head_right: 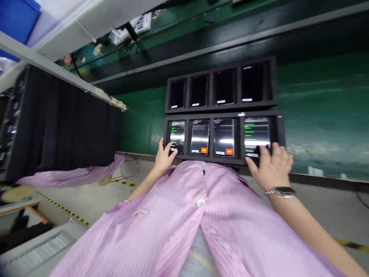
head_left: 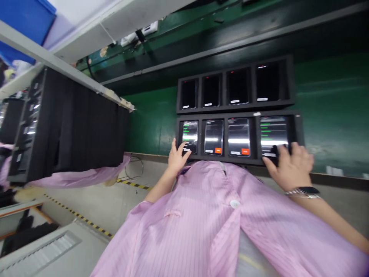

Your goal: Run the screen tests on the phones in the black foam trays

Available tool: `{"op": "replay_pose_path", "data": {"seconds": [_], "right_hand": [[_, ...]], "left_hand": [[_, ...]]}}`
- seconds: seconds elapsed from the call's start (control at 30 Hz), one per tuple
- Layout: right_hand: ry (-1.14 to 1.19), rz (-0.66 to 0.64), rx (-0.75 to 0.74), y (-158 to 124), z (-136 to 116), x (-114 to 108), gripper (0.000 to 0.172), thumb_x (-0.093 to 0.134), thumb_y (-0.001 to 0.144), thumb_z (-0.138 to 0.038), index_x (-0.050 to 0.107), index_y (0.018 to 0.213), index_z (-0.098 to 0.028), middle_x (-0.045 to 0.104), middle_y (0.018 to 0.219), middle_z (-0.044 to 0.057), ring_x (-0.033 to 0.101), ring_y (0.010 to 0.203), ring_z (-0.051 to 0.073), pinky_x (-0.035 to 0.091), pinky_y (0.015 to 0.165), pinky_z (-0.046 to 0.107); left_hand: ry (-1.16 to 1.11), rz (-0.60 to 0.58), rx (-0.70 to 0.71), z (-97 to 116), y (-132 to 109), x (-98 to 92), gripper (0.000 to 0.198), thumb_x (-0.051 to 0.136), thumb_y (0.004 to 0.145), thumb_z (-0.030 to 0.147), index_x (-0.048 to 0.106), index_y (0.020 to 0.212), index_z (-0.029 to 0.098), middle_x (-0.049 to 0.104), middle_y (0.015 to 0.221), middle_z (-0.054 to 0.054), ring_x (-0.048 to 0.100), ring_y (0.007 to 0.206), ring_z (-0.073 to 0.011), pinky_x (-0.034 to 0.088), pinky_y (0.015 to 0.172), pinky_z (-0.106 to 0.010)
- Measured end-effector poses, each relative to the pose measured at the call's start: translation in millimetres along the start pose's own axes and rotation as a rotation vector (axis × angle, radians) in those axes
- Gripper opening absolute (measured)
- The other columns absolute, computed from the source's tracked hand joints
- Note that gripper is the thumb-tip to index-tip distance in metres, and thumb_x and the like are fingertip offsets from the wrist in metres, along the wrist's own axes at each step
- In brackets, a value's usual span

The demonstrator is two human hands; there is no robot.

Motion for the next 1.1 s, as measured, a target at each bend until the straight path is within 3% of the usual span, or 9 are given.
{"op": "replay_pose_path", "data": {"seconds": [0.1,0.2,0.33,0.47,0.6,0.77,0.9,1.0,1.1], "right_hand": [[0.032,-0.031,0.049,1,-1,-8,0.075,0.042,0.1,-0.063,0.055,0.147,-0.007,0.034,0.166,0.032,0.024,0.157,0.048,0.021,0.126,0.07],[0.151,-0.011,0.22,4,13,-17,0.085,0.047,0.094,-0.062,0.044,0.154,-0.002,0.032,0.165,0.035,0.024,0.158,0.046,0.023,0.126,0.067],[0.341,-0.114,0.555,1,36,-21,0.085,0.05,0.091,-0.058,0.044,0.155,-0.002,0.052,0.151,0.034,0.051,0.14,0.044,0.039,0.117,0.059],[0.418,0.091,0.705,5,42,-43,0.075,0.055,0.089,-0.055,0.056,0.148,-0.009,0.068,0.126,0.023,0.064,0.117,0.036,0.047,0.107,0.053],[0.54,0.413,0.569,29,36,-81,0.06,0.057,0.09,-0.054,0.07,0.13,-0.011,0.067,0.111,0.014,0.064,0.107,0.027,0.048,0.108,0.049],[1.113,0.461,0.681,66,30,-97,0.035,0.054,0.099,-0.042,0.071,0.11,-0.013,0.064,0.092,0.008,0.067,0.088,0.022,0.061,0.086,0.047],[1.461,0.288,0.974,64,32,-85,0.01,0.053,0.088,-0.013,0.062,0.086,-0.017,0.068,0.096,0.009,0.068,0.093,0.02,0.064,0.073,0.035],[1.447,0.015,1.084,46,38,-74,0.024,0.06,0.064,-0.005,0.065,0.083,-0.019,0.072,0.099,0.01,0.069,0.096,0.021,0.06,0.065,0.027],[1.402,-0.212,1.013,30,48,-66,0.037,0.065,0.051,-0.01,0.07,0.085,-0.023,0.075,0.099,0.008,0.07,0.098,0.027,0.062,0.07,0.035]], "left_hand": [[-0.086,0.009,-0.019,-2,-2,-2.8,0.059,0.068,0.099,0.05,0.057,0.151,0.025,0.016,0.177,-0.017,0.037,0.157,-0.0402,0.039,0.126,-0.054],[-0.24,0.053,-0.124,-11,-8,-3.7,0.08,0.066,0.099,0.049,0.033,0.165,0.018,0.024,0.174,-0.024,0.033,0.16,-0.037,0.036,0.128,-0.054],[-0.412,0.012,-0.324,-22,-21,-4.2,0.089,0.059,0.104,0.047,0.009,0.17,0.016,0.055,0.155,-0.026,0.051,0.149,-0.0341,0.041,0.123,-0.054],[-0.451,0.068,-0.354,-18,-24,-29.1,0.085,0.061,0.103,0.057,0.023,0.169,0.019,0.064,0.145,-0.023,0.057,0.144,-0.0347,0.045,0.12,-0.052],[-0.504,0.207,-0.227,-6,-9,-74.5,0.081,0.064,0.098,0.068,0.044,0.161,0.021,0.068,0.138,-0.018,0.064,0.136,-0.0321,0.048,0.118,-0.044],[-0.7,0.304,-0.27,1,13,-103.3,0.081,0.067,0.1,0.061,0.037,0.165,0.026,0.071,0.125,-0.01,0.074,0.113,-0.0243,0.059,0.104,-0.036],[-1.067,0.175,-0.486,-7,13,-81.7,0.079,0.07,0.1,0.045,0.03,0.166,0.027,0.074,0.108,-0.006,0.076,0.087,-0.0189,0.065,0.081,-0.031],[-1.224,-0.025,-0.655,-18,3,-57.4,0.081,0.078,0.089,0.021,0.039,0.16,0.019,0.075,0.102,-0.006,0.074,0.08,-0.0171,0.065,0.075,-0.029],[-1.304,-0.144,-0.659,-30,-7,-44.1,0.075,0.083,0.075,0.012,0.056,0.144,0.02,0.075,0.101,-0.004,0.073,0.08,-0.0156,0.063,0.076,-0.027]]}}
Point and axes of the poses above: each hand's wrist, its own y-axis towards the middle knuckle, its own x-axis out of the palm, z = x × y, the point moved 4 cm from there along y, towards the middle knuckle
